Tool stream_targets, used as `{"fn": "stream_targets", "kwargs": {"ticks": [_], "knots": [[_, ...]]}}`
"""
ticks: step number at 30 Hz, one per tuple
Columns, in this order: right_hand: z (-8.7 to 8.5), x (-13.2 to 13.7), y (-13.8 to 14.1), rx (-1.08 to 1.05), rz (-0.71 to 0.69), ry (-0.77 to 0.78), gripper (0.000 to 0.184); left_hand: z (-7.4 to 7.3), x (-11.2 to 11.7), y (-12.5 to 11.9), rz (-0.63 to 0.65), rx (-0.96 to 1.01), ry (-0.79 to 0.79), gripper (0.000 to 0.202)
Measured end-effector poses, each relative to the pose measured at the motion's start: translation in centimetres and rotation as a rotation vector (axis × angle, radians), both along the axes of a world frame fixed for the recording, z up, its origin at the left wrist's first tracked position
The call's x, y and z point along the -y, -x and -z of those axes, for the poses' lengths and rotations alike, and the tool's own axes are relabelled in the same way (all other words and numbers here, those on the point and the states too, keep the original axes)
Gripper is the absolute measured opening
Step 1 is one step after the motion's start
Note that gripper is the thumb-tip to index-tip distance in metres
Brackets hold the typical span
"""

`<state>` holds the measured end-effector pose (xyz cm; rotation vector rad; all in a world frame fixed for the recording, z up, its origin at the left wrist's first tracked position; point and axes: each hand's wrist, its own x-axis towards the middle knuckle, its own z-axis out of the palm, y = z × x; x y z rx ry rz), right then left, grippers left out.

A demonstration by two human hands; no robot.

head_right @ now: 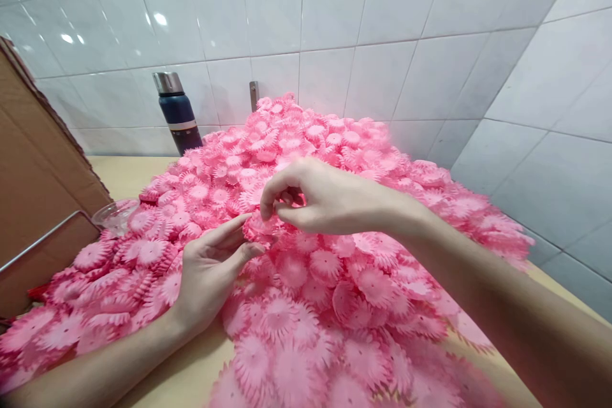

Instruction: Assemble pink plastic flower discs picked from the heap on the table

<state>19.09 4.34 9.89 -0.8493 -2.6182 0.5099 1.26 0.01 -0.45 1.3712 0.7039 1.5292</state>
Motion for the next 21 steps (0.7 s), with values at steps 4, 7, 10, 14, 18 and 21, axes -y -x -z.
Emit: {"fn": "stream_targets", "kwargs": {"ticks": [4,7,10,14,18,21], "knots": [[0.07,0.17,0.29,-0.007,0.037,-0.009,0.024,0.16,-0.1,0.06,0.013,-0.002,-0.014,0.034],[0.09,0.48,0.63,0.001,0.039,-0.014,0.023,0.12,-0.1,0.05,0.028,-0.008,-0.008,0.034],[0.25,0.77,0.91,0.021,0.023,-0.055,0.016,0.0,-0.05,0.03,0.046,-0.004,0.002,0.035],[0.48,0.92,1.01,0.038,0.021,-0.079,0.009,-0.08,0.02,0.02,0.075,-0.006,-0.004,0.035],[0.48,0.74,0.95,-0.008,0.011,-0.025,0.007,0.0,0.05,-0.03,0.085,-0.015,0.014,0.038],[0.55,0.3,0.89,-0.081,-0.009,0.031,0.01,0.01,0.05,-0.04,0.063,-0.021,0.01,0.036]]}}
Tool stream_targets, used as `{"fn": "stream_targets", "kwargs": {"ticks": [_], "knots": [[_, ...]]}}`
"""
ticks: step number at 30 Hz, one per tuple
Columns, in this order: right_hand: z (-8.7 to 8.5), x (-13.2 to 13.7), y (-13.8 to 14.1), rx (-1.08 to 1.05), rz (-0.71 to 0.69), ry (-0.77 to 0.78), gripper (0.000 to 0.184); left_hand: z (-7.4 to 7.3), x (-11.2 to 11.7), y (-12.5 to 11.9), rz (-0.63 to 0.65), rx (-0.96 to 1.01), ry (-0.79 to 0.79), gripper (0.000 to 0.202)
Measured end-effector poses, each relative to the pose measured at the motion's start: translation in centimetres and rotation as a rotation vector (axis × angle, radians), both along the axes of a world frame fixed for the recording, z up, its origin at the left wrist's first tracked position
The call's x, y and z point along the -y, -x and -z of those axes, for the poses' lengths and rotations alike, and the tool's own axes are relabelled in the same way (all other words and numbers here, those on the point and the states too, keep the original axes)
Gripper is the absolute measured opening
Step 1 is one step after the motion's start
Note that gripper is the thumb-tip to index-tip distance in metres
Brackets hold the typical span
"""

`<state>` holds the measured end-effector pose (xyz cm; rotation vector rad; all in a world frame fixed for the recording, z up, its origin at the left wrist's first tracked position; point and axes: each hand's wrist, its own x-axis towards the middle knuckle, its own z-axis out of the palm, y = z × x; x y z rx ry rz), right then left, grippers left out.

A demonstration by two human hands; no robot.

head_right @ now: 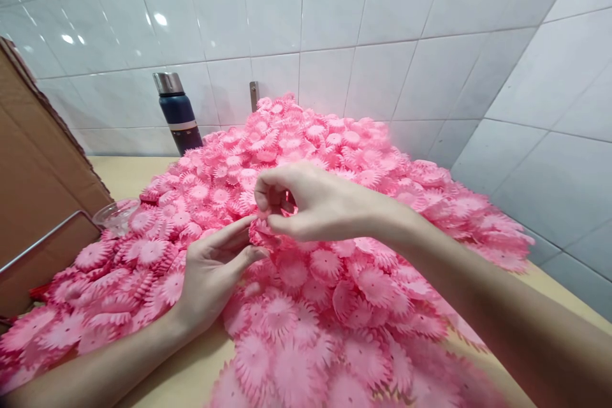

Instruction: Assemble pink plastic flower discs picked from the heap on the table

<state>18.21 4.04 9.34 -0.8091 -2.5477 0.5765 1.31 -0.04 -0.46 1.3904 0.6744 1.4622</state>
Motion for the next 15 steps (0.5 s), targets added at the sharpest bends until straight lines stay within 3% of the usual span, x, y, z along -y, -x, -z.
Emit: {"fn": "stream_targets", "kwargs": {"ticks": [4,7,12,15], "knots": [[0.4,-1.1,-0.5,-0.054,0.056,0.04,0.014,-0.2,0.0,0.1,-0.075,-0.035,-0.021,0.027],[0.6,-1.8,-1.3,-0.191,0.193,-0.096,0.014,-0.3,0.1,0.2,-0.093,-0.041,-0.023,0.026],[0.3,-2.2,-1.9,-0.687,0.451,-0.406,0.006,0.1,0.0,0.1,-0.074,-0.031,-0.004,0.032],[0.6,-2.7,-2.0,-0.57,0.581,-0.488,0.018,0.2,-0.1,0.0,-0.078,-0.039,0.01,0.031]]}}
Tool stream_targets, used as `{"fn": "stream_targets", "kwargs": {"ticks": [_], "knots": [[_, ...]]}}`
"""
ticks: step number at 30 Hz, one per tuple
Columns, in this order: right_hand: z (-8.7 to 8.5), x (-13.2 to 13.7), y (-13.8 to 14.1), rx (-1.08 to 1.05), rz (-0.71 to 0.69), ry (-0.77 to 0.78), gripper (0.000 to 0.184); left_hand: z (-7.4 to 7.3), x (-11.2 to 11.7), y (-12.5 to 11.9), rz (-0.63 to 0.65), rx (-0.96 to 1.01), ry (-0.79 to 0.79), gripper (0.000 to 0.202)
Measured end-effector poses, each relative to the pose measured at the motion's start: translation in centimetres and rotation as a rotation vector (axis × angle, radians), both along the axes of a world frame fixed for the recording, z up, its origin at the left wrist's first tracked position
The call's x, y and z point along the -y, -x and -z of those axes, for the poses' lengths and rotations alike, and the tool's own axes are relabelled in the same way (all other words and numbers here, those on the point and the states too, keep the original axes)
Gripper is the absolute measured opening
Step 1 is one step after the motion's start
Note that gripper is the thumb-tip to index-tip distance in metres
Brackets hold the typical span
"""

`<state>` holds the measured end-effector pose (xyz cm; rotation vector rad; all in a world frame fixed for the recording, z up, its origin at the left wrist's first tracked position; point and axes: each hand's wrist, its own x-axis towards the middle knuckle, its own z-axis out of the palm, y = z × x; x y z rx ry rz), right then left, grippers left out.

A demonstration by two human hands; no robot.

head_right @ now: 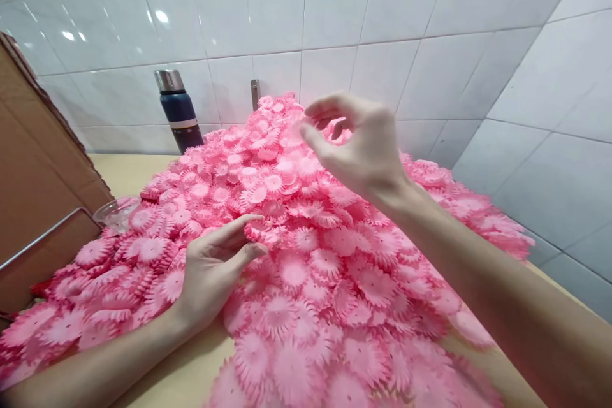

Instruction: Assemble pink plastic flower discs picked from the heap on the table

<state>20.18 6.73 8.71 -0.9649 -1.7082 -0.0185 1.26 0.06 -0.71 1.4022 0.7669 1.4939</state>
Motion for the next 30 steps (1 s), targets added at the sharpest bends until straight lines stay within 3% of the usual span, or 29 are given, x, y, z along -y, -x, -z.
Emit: {"fn": "stream_targets", "kwargs": {"ticks": [2,4,6,8,12,15,30], "knots": [[0.5,-0.5,-0.1,0.168,0.101,0.13,0.029,0.0,0.0,0.0,-0.006,-0.006,0.005,0.03],[0.8,-0.8,-0.1,0.273,0.171,0.193,0.03,0.0,0.0,0.0,-0.007,-0.009,0.008,0.03],[0.7,-0.6,-0.1,0.294,0.127,0.175,0.022,-0.1,-0.1,0.0,0.006,-0.002,0.012,0.03],[0.1,0.1,0.0,0.312,-0.057,0.221,0.016,-0.1,-0.1,0.0,0.029,0.011,0.014,0.03],[-1.4,1.9,0.5,0.445,-0.502,0.503,0.014,0.0,-0.1,-0.1,0.03,0.026,0.027,0.033],[-1.9,2.9,1.1,0.552,-0.629,0.567,0.014,-0.2,0.0,0.0,0.032,0.03,0.028,0.034],[-1.4,3.0,1.4,0.615,-0.661,0.536,0.005,-0.2,0.0,0.1,0.026,0.008,0.022,0.033]]}}
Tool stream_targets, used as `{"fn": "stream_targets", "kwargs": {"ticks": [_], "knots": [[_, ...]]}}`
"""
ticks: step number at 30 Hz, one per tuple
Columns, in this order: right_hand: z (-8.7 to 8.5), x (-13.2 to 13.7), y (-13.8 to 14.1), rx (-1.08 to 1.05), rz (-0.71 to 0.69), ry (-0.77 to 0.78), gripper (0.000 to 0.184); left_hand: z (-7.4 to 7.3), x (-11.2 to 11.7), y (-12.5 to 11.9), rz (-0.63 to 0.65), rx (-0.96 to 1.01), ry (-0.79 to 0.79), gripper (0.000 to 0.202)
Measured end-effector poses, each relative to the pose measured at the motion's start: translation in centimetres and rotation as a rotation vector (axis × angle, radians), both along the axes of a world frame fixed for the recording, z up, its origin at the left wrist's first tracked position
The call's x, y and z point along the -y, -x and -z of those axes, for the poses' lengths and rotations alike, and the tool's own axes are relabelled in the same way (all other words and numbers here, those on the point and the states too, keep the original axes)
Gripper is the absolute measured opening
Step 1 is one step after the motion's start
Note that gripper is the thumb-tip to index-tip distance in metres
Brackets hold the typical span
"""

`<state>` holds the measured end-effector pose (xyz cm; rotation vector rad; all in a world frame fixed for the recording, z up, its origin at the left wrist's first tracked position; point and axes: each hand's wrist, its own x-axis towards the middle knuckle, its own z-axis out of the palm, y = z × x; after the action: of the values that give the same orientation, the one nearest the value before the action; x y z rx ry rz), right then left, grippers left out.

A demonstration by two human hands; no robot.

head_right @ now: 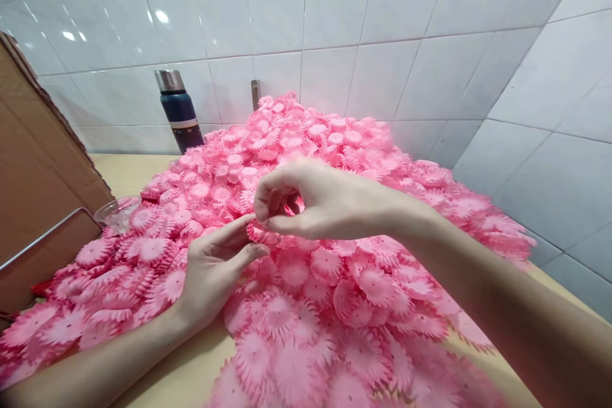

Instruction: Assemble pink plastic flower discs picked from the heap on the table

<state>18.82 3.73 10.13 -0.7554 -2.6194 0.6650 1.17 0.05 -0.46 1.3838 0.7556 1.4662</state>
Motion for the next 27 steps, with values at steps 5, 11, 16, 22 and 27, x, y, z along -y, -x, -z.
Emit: {"fn": "stream_targets", "kwargs": {"ticks": [5,11,16,22,27], "knots": [[0.1,-0.4,-0.4,0.039,0.043,-0.051,0.011,0.0,0.0,0.0,-0.037,-0.031,0.014,0.035],[0.1,-0.6,-0.4,0.101,0.069,-0.084,0.023,-0.1,0.1,-0.1,-0.005,-0.009,0.008,0.033],[0.3,-0.3,0.1,0.127,0.13,-0.076,0.023,-0.3,0.1,-0.1,0.014,-0.002,0.013,0.034],[0.8,0.0,0.6,0.108,0.134,-0.119,0.009,-0.2,0.1,-0.1,0.019,-0.019,0.014,0.033],[1.0,-0.8,0.4,-0.041,0.084,-0.102,0.009,-0.1,-0.1,0.0,-0.032,-0.055,0.02,0.031]]}}
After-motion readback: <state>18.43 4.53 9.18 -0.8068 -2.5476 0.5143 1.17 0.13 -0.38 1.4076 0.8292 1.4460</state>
